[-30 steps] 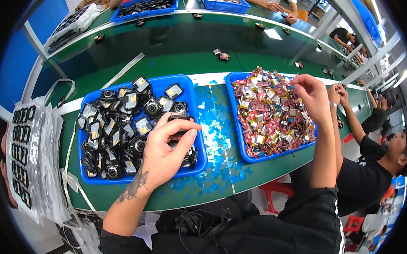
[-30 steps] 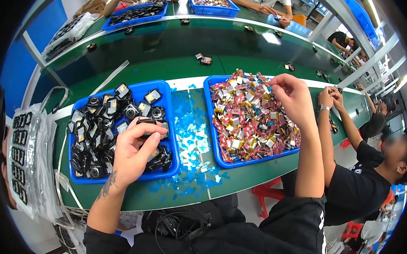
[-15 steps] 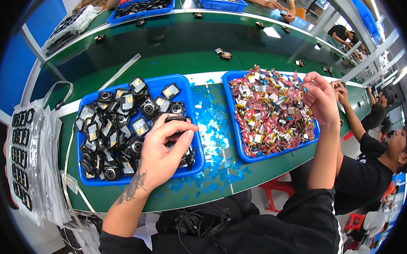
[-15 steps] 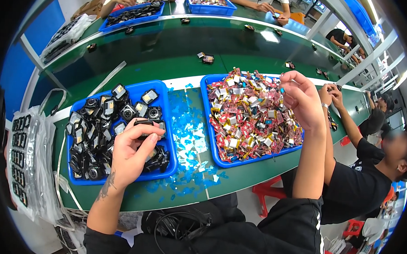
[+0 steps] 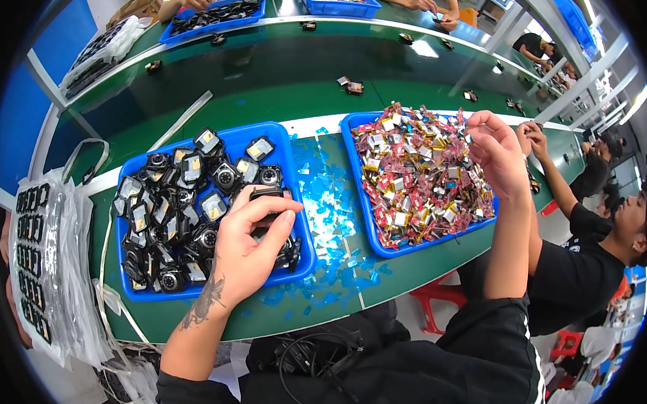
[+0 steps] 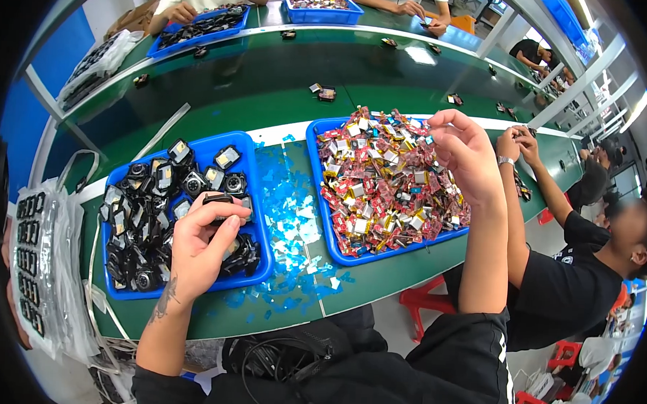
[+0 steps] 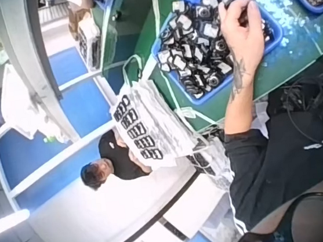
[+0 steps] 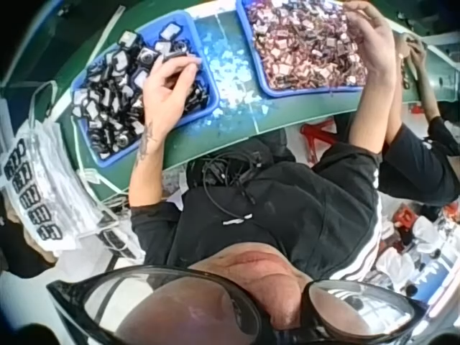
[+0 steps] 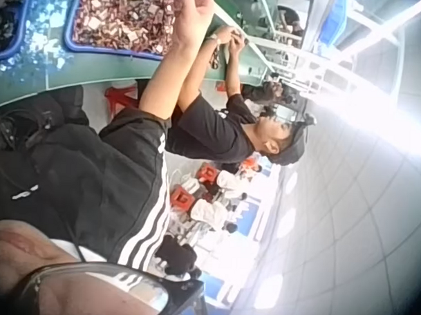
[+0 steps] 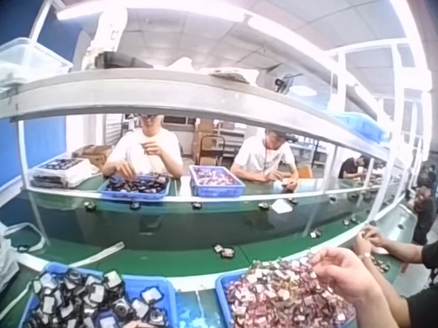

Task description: Assemble and organize electronic components, specifically camera or sensor modules, on a factory production line.

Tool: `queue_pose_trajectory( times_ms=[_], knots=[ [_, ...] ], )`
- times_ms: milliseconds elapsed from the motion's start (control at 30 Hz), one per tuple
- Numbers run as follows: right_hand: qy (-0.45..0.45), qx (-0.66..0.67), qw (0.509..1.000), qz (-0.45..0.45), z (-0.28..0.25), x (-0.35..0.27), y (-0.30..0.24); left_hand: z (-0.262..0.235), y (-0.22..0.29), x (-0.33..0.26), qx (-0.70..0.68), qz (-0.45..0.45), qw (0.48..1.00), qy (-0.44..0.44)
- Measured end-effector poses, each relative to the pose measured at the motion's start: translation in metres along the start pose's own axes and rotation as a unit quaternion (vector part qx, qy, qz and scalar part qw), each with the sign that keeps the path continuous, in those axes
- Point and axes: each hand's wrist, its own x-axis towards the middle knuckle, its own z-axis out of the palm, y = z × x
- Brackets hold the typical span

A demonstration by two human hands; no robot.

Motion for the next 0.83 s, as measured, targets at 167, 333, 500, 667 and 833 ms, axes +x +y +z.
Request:
queue_pose_trajectory(
  times_ms=[167, 333, 500, 667, 833],
  knots=[
    [-0.116, -0.108, 0.986, -0.051, 0.060, -0.020, -0.017, 0.000, -0.001, -0.001, -0.011, 0.029, 0.999, 0.007],
    [-0.230, -0.123, 0.965, -0.020, 0.130, -0.043, -0.018, 0.010, 0.009, 0.005, -0.005, 0.122, 0.989, -0.080],
    [-0.229, -0.115, 0.965, -0.052, 0.164, -0.041, 0.003, 0.011, 0.003, -0.002, -0.025, 0.102, 0.989, -0.099],
    [-0.162, -0.075, 0.984, -0.018, 0.174, -0.048, 0.007, 0.011, 0.001, -0.004, -0.024, 0.099, 0.995, -0.019],
    [-0.170, -0.133, 0.975, -0.049, 0.175, -0.047, 0.015, 0.011, -0.002, -0.006, -0.006, 0.101, 0.994, -0.034]
  ],
)
